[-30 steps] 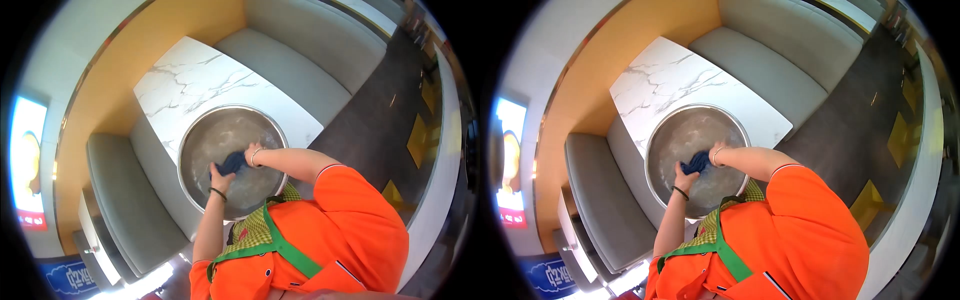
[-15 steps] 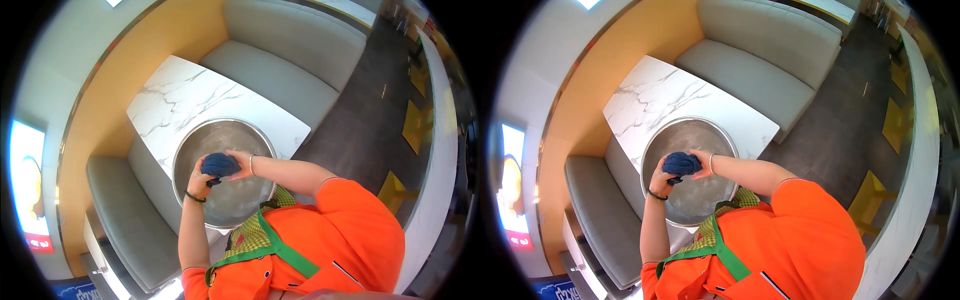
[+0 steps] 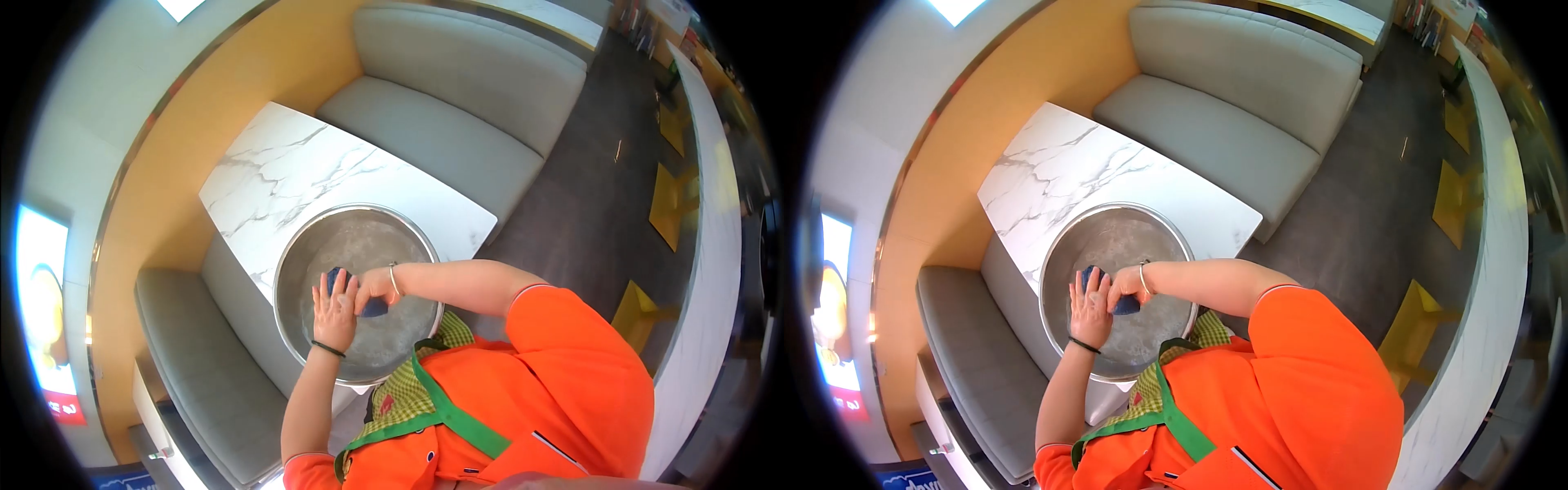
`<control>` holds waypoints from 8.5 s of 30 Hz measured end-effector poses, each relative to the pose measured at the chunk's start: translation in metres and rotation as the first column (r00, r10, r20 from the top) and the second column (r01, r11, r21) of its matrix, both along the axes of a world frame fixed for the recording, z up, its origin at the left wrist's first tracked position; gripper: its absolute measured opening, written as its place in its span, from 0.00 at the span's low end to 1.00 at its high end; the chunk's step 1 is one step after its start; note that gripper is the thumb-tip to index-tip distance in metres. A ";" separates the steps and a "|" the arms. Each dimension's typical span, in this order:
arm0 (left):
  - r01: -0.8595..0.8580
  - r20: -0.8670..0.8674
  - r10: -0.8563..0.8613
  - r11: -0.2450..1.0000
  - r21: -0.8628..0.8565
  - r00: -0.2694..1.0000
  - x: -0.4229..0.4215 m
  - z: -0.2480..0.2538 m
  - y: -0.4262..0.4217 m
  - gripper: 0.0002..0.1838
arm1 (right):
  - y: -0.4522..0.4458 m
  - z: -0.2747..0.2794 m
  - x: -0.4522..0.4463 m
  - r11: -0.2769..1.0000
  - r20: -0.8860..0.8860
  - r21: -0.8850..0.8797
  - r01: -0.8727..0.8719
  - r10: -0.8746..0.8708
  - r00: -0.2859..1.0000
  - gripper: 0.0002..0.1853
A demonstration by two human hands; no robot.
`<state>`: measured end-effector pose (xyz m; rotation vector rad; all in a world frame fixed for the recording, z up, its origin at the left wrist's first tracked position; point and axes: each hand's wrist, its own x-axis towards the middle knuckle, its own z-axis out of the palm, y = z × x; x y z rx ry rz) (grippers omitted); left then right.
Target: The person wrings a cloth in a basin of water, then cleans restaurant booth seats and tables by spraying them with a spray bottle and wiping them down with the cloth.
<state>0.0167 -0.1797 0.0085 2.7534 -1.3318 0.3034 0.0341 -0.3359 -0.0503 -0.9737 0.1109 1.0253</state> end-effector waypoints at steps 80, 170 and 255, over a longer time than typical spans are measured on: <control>-0.926 -0.999 -0.042 0.378 -0.001 -0.016 0.017 -0.001 0.022 0.32 | 0.002 0.048 0.012 0.719 0.886 -0.463 0.518 0.363 0.287 0.28; -0.782 -0.607 0.503 0.294 -0.549 0.615 -0.070 -0.030 1.711 0.38 | 1.646 -0.072 -0.111 0.450 0.539 -0.722 0.526 0.842 0.020 0.27; -0.279 -0.645 0.730 -0.586 -0.761 0.226 -0.234 0.059 1.652 0.07 | 1.825 -0.103 0.235 0.453 0.389 -0.674 0.584 0.889 -0.241 0.26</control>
